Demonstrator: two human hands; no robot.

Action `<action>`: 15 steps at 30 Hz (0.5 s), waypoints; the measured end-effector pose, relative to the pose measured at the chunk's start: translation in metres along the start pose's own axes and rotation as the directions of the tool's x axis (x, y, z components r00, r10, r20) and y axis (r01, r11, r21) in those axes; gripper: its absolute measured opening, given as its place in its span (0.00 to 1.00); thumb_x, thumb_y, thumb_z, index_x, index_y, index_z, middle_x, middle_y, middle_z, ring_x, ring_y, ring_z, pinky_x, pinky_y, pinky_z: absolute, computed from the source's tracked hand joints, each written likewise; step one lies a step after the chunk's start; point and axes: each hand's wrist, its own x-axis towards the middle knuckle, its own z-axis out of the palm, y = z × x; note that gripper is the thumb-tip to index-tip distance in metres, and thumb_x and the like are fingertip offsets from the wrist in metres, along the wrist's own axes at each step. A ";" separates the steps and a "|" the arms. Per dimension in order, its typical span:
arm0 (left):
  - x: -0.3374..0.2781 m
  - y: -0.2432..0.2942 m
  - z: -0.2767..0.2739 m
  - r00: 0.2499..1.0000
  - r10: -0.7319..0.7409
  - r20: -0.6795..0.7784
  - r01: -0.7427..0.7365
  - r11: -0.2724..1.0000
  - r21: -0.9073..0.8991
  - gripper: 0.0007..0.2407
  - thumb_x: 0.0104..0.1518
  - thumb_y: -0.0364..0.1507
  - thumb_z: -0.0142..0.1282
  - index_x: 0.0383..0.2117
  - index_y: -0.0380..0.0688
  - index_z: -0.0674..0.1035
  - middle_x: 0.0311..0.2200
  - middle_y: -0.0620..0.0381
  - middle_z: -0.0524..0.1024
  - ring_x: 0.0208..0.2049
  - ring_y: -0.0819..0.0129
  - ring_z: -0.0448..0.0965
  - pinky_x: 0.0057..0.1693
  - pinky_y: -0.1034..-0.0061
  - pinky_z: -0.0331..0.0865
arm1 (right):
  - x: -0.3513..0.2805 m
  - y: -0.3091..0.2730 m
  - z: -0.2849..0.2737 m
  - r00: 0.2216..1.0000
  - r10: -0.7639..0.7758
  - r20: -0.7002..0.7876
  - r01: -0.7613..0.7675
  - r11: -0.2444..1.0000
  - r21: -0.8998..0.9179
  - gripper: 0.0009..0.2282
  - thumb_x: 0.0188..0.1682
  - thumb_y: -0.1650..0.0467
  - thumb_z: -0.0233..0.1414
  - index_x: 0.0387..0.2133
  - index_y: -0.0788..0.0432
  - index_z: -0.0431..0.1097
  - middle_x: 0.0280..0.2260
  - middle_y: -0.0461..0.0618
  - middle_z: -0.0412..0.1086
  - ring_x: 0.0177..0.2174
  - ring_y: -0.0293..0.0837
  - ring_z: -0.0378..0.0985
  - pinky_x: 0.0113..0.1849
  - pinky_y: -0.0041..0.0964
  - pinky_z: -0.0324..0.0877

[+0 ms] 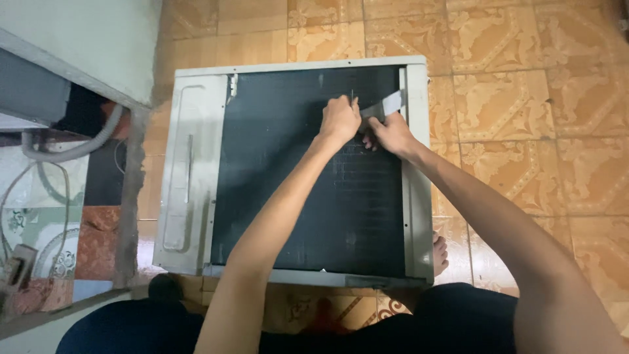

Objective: The person sits on the floor and uses two rectangular sponges to scrub a black surface on a white appliance. They repeatedly rub the surface in back-and-forth motions, occasionally pausing to reposition the sponges.

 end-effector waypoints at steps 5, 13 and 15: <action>-0.010 0.006 0.000 0.998 -0.024 0.066 0.022 0.999 0.030 0.18 0.66 0.32 0.39 0.37 0.28 0.82 0.35 0.31 0.81 0.36 0.38 0.85 0.34 0.58 0.83 | -0.018 -0.014 -0.004 0.988 -0.126 -0.089 0.118 0.989 -0.090 0.12 0.56 0.71 0.51 0.32 0.73 0.73 0.20 0.70 0.72 0.25 0.64 0.81 0.22 0.55 0.70; -0.021 -0.018 0.013 1.000 -0.002 0.029 0.003 1.000 -0.027 0.19 0.66 0.34 0.37 0.31 0.31 0.81 0.27 0.36 0.81 0.28 0.43 0.86 0.25 0.65 0.78 | -0.036 0.007 0.003 0.988 -0.138 -0.063 0.129 0.982 -0.136 0.13 0.55 0.70 0.52 0.24 0.65 0.76 0.17 0.60 0.73 0.20 0.54 0.81 0.22 0.44 0.71; -0.021 -0.021 0.014 1.000 0.003 0.024 -0.003 1.000 -0.026 0.20 0.66 0.34 0.36 0.30 0.32 0.81 0.26 0.37 0.81 0.27 0.44 0.86 0.25 0.66 0.78 | -0.043 0.003 0.004 0.984 -0.163 -0.078 0.147 0.973 -0.177 0.12 0.54 0.70 0.54 0.24 0.67 0.75 0.17 0.62 0.73 0.21 0.56 0.81 0.22 0.47 0.71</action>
